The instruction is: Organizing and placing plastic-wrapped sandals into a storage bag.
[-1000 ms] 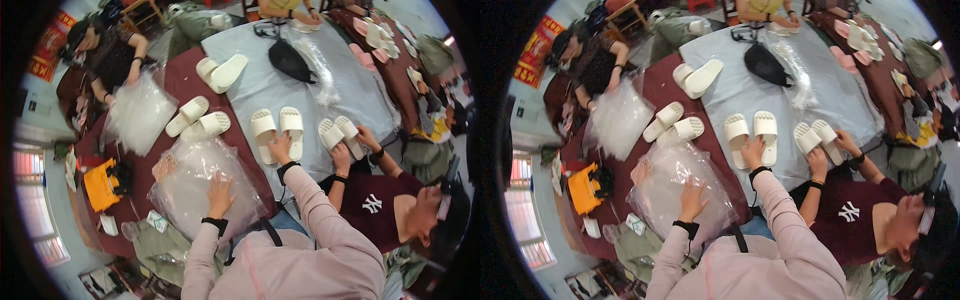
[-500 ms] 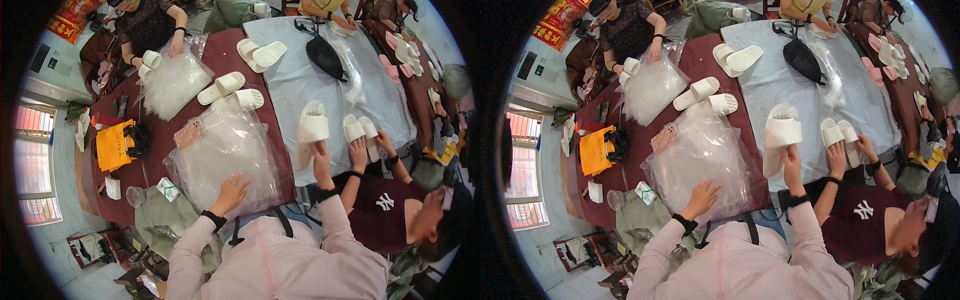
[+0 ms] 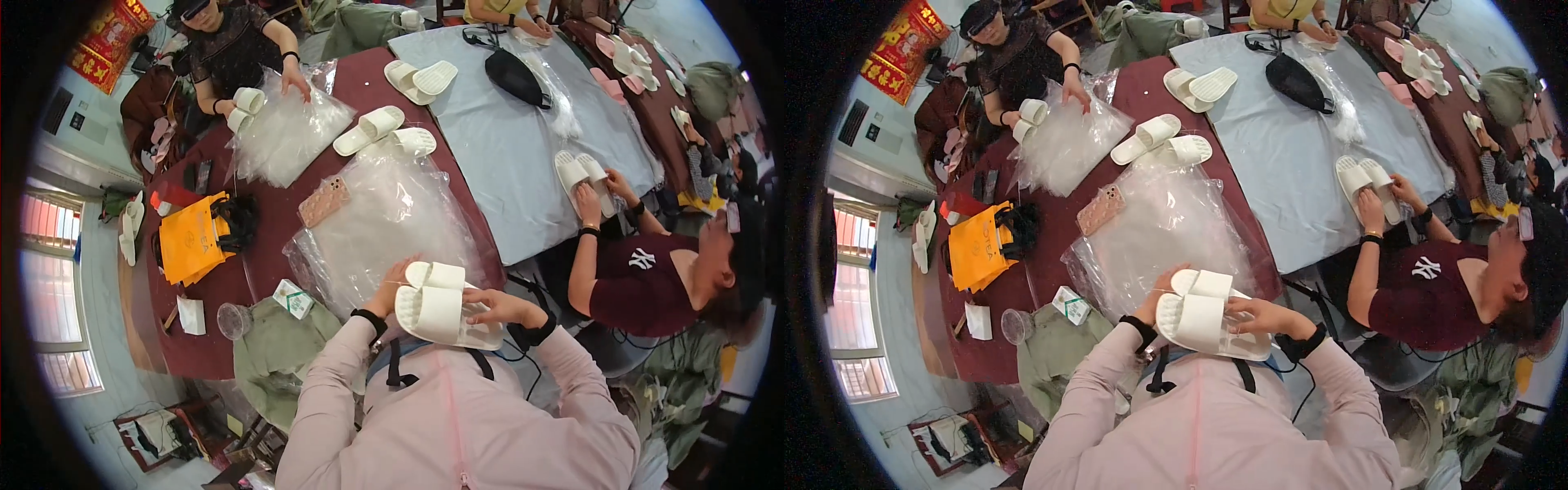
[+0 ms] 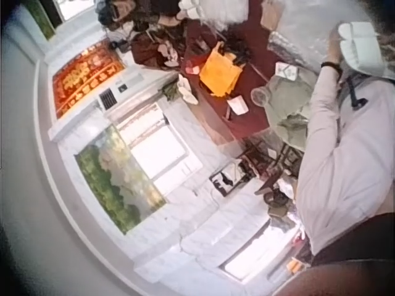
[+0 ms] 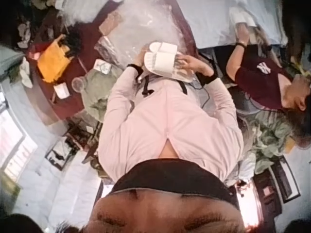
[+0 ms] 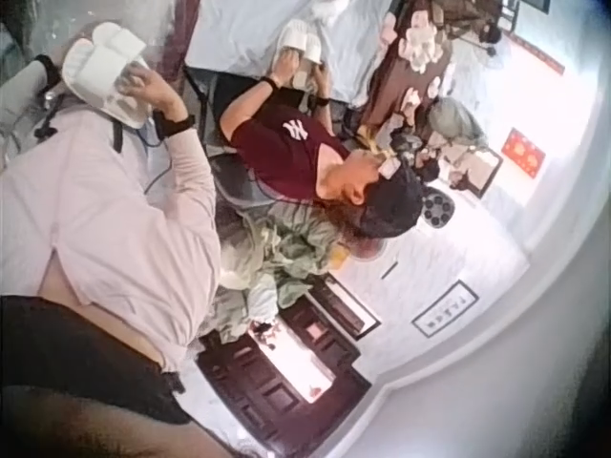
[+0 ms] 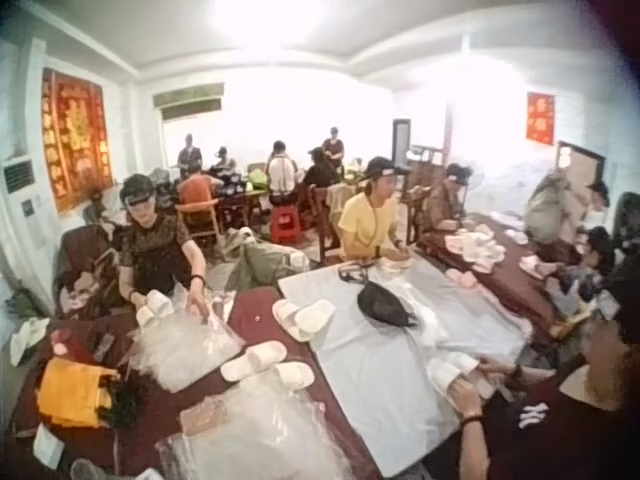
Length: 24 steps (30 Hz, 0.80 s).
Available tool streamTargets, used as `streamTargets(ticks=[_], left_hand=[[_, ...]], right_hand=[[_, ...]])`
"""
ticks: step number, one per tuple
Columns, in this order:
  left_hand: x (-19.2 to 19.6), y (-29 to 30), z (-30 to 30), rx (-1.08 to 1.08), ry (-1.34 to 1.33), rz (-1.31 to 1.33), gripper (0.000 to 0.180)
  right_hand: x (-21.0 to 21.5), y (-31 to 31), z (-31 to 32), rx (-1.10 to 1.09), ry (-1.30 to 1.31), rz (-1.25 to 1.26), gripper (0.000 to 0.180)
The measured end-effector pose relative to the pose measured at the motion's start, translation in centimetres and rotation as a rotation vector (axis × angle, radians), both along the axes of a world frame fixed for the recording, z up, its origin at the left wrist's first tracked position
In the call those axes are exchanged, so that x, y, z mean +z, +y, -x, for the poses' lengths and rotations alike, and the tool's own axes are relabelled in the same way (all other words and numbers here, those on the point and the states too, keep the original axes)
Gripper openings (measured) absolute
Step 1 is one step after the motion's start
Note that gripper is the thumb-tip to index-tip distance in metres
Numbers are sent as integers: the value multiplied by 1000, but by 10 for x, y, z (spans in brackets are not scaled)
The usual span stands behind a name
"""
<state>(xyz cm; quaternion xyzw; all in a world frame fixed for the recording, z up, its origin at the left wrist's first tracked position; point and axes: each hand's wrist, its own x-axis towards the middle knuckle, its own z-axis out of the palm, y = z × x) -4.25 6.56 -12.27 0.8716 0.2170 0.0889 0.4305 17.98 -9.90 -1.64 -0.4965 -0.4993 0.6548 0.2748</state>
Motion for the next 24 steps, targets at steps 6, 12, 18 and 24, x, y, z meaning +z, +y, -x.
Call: streamTargets(ticks=[6,12,18,24], left_hand=[[-13,-3,42,-295,333,-428,68],[-13,-4,32,-314,386,-465,69],[-34,22,21,-278,227,-491,74],[-3,29,-14,-198,119,-391,80]], right_hand=[[-19,-28,12,-293,-15,100,47],[-33,-30,5,-368,-87,93,45],[-4,-20,-4,-160,-30,53,45],[14,-20,2,-51,-83,72,44]])
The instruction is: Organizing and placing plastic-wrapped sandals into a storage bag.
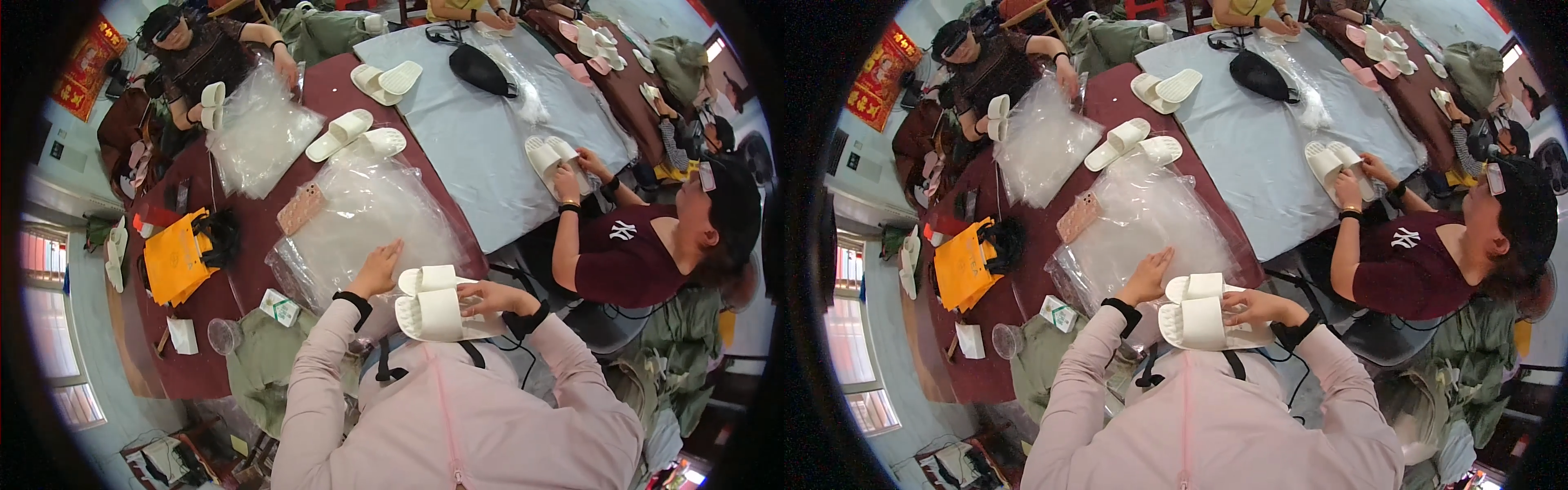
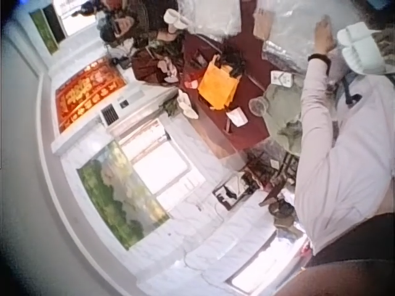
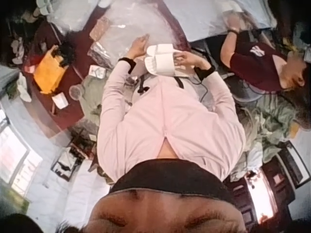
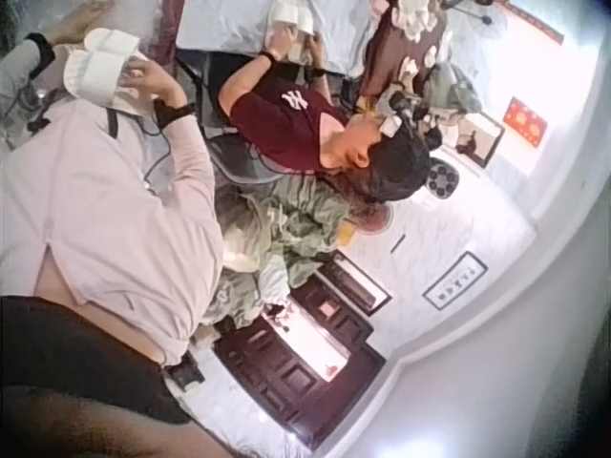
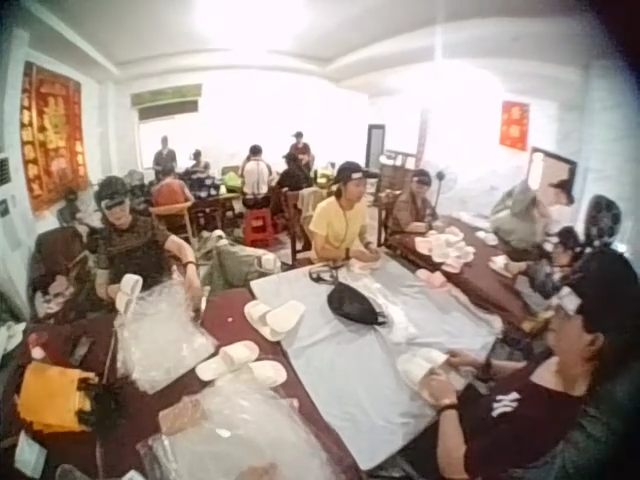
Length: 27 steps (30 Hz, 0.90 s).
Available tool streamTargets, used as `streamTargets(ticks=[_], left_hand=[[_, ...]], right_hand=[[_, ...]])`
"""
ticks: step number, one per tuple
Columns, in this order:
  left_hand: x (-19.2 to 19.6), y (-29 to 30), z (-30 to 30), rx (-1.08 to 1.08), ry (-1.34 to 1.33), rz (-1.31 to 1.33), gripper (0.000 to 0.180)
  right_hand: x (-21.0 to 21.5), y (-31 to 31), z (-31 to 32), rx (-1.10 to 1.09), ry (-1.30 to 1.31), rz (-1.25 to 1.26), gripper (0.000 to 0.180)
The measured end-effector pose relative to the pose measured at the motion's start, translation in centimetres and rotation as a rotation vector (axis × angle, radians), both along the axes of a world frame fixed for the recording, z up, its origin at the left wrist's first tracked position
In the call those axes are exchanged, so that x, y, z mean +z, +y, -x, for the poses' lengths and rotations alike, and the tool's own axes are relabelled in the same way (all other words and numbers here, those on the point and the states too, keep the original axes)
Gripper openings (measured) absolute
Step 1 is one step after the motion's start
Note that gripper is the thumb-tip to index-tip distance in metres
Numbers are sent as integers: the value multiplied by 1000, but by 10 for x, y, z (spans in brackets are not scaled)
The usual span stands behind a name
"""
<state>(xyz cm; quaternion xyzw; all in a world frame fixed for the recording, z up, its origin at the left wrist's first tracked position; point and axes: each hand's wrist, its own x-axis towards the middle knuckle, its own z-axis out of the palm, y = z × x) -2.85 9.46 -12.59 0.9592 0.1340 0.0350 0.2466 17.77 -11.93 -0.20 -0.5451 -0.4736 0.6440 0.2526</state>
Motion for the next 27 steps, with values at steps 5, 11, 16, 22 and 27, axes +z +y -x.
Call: streamTargets(ticks=[5,11,16,22,27], left_hand=[[25,6,-17,-17,50,-102,76],[31,-2,-22,55,60,-99,63],[34,-8,-33,125,-3,-113,54],[28,-16,-30,87,-116,96,55],[36,-25,-33,195,-26,94,53]], right_hand=[[-29,-5,-12,-55,-48,-20,48],[-38,-2,-17,-48,-666,-470,43],[-58,-1,-24,-52,-585,-444,43],[-57,11,-28,-300,-794,-419,40],[-58,17,-19,-248,-946,-592,39]])
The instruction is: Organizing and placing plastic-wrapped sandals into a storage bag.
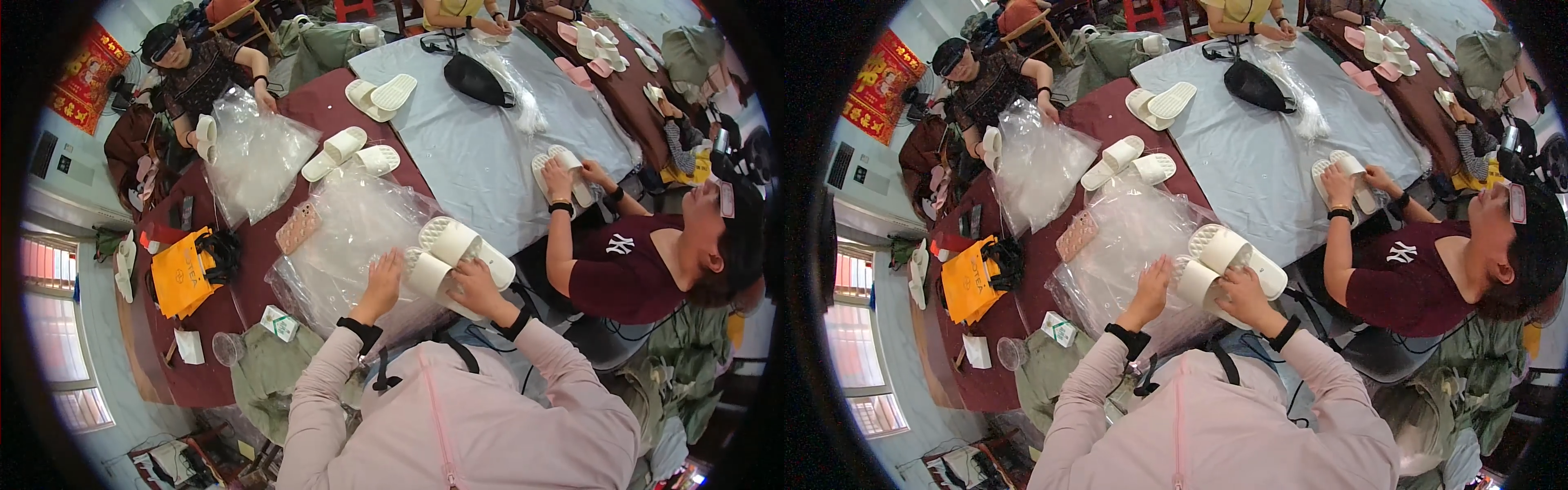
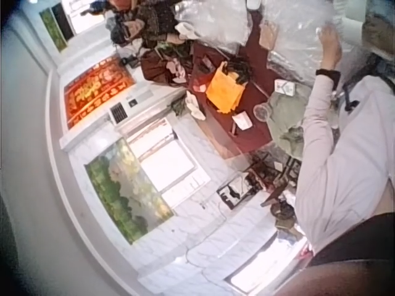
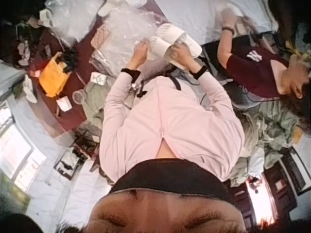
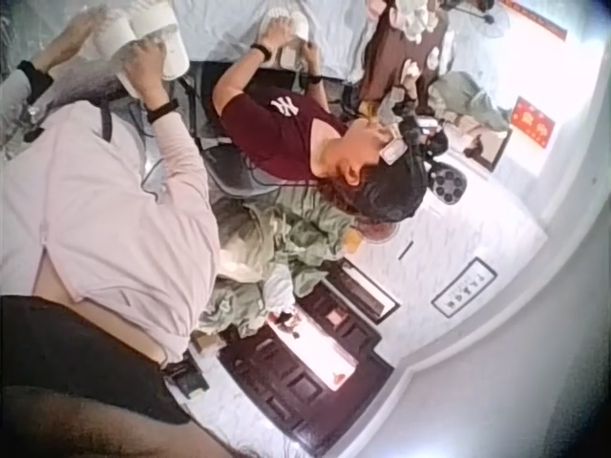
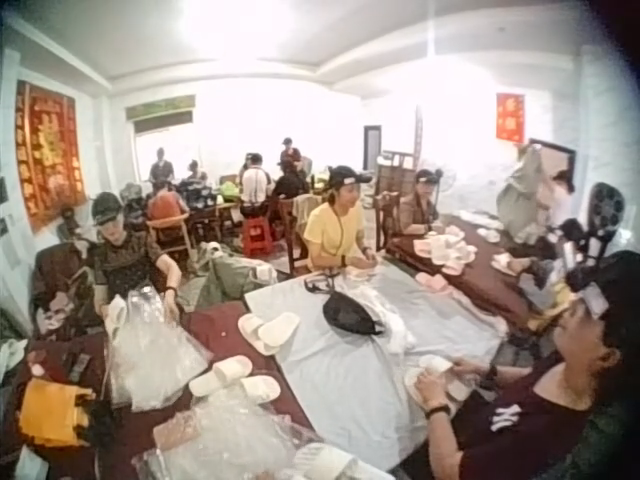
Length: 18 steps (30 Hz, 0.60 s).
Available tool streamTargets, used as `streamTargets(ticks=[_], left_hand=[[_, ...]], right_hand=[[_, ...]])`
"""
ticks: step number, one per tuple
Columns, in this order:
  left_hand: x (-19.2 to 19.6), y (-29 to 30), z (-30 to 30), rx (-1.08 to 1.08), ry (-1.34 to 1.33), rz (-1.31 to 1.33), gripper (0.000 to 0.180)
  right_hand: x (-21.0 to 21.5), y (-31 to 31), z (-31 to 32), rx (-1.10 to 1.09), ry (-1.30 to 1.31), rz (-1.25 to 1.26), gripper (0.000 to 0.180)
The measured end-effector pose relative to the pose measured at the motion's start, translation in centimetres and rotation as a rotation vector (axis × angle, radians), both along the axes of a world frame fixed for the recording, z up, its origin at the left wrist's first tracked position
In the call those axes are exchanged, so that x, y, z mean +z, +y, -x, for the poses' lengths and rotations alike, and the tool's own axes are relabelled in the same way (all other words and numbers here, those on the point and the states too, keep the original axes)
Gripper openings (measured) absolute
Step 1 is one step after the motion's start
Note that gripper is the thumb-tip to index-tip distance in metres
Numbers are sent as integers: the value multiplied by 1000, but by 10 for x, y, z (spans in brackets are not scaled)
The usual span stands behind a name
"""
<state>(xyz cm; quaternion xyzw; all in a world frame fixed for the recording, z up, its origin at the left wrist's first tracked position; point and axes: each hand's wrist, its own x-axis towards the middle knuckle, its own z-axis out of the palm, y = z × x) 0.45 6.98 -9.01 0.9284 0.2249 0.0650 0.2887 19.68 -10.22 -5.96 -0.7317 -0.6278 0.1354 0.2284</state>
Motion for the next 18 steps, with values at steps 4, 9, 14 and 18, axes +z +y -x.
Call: streamTargets(ticks=[4,9,14,18], left_hand=[[18,-6,-10,82,8,24,52],[30,-14,-19,1,10,-67,52],[34,-19,-25,-24,-6,-81,51],[47,-18,-25,-8,-1,-81,52]], right_hand=[[12,3,7,63,-92,59,41],[14,6,15,105,-125,34,40],[11,15,22,114,-165,-31,41],[13,26,24,166,-176,-69,40]])
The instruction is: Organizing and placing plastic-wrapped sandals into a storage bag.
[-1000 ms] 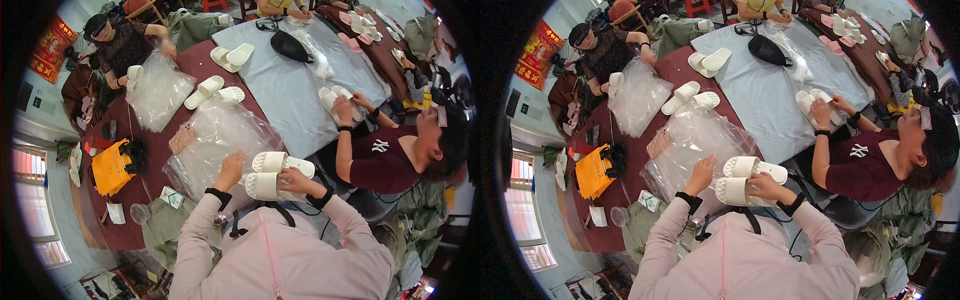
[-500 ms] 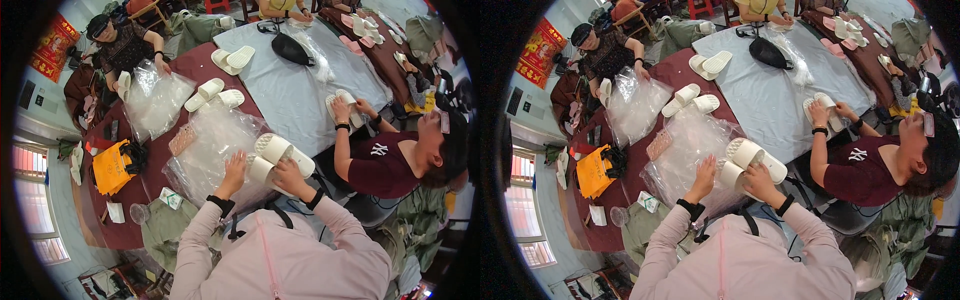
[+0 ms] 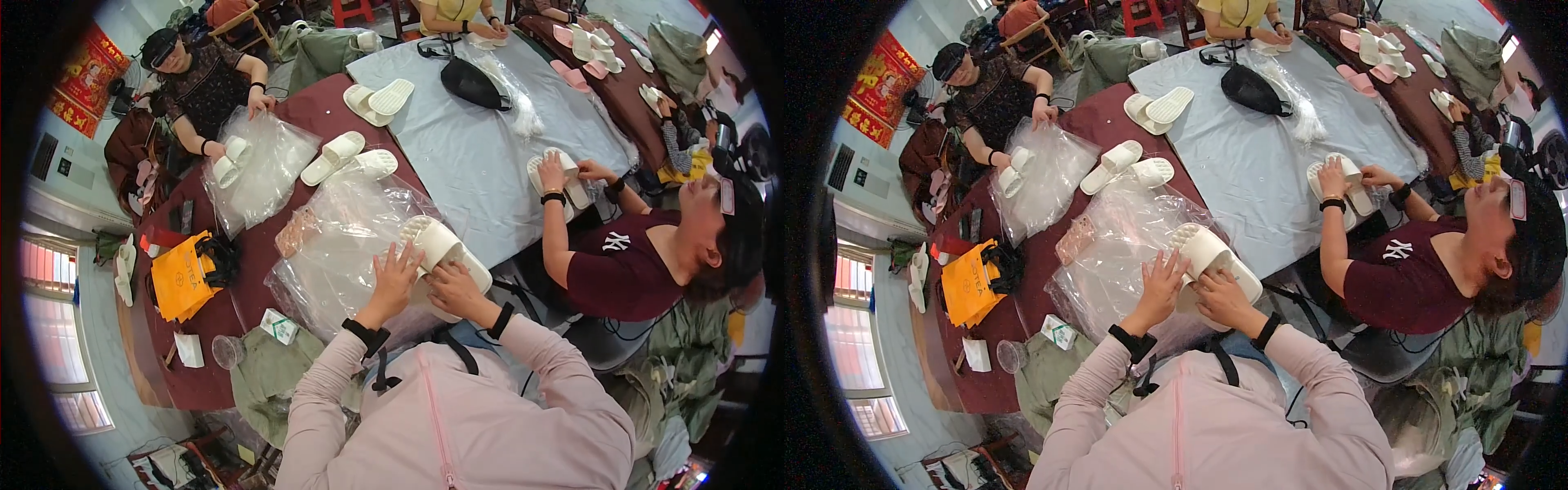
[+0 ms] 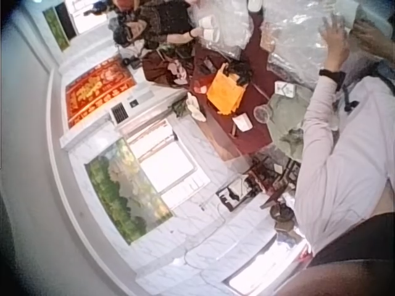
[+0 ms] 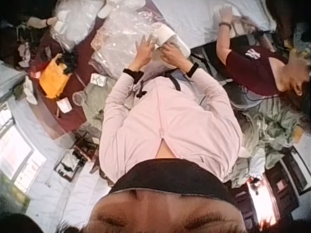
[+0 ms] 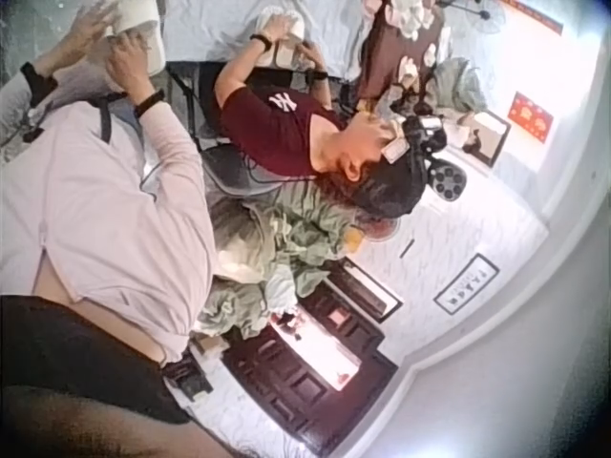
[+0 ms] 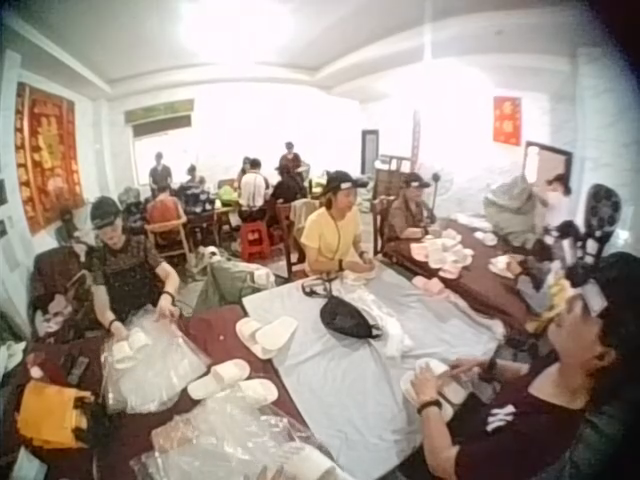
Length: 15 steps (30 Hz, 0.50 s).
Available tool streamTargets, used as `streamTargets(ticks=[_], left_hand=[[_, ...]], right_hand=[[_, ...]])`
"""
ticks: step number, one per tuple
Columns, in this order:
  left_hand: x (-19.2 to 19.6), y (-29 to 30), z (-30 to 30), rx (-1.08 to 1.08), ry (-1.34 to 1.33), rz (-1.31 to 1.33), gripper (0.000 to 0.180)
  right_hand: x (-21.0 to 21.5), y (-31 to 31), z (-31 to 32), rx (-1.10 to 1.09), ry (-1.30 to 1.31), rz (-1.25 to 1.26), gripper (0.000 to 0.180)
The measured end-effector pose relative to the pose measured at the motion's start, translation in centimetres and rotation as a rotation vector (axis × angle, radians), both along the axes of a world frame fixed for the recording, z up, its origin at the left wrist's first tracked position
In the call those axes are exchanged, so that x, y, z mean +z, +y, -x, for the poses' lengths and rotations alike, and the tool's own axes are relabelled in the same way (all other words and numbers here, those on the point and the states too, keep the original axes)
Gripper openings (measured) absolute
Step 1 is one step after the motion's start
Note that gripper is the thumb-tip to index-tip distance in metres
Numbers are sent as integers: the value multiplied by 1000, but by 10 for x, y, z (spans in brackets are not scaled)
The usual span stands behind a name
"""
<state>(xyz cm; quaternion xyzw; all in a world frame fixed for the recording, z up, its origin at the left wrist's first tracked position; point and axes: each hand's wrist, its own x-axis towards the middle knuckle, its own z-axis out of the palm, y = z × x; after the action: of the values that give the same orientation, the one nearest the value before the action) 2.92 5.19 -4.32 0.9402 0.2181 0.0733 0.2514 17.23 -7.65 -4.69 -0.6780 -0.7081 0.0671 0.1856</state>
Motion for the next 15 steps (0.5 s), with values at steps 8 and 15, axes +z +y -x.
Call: streamTargets(ticks=[8,15], left_hand=[[17,-3,6,-122,-13,-34,50],[10,-10,4,170,-165,40,57]], right_hand=[[-5,-1,9,87,-41,-2,38],[-17,3,20,101,-66,-31,38]])
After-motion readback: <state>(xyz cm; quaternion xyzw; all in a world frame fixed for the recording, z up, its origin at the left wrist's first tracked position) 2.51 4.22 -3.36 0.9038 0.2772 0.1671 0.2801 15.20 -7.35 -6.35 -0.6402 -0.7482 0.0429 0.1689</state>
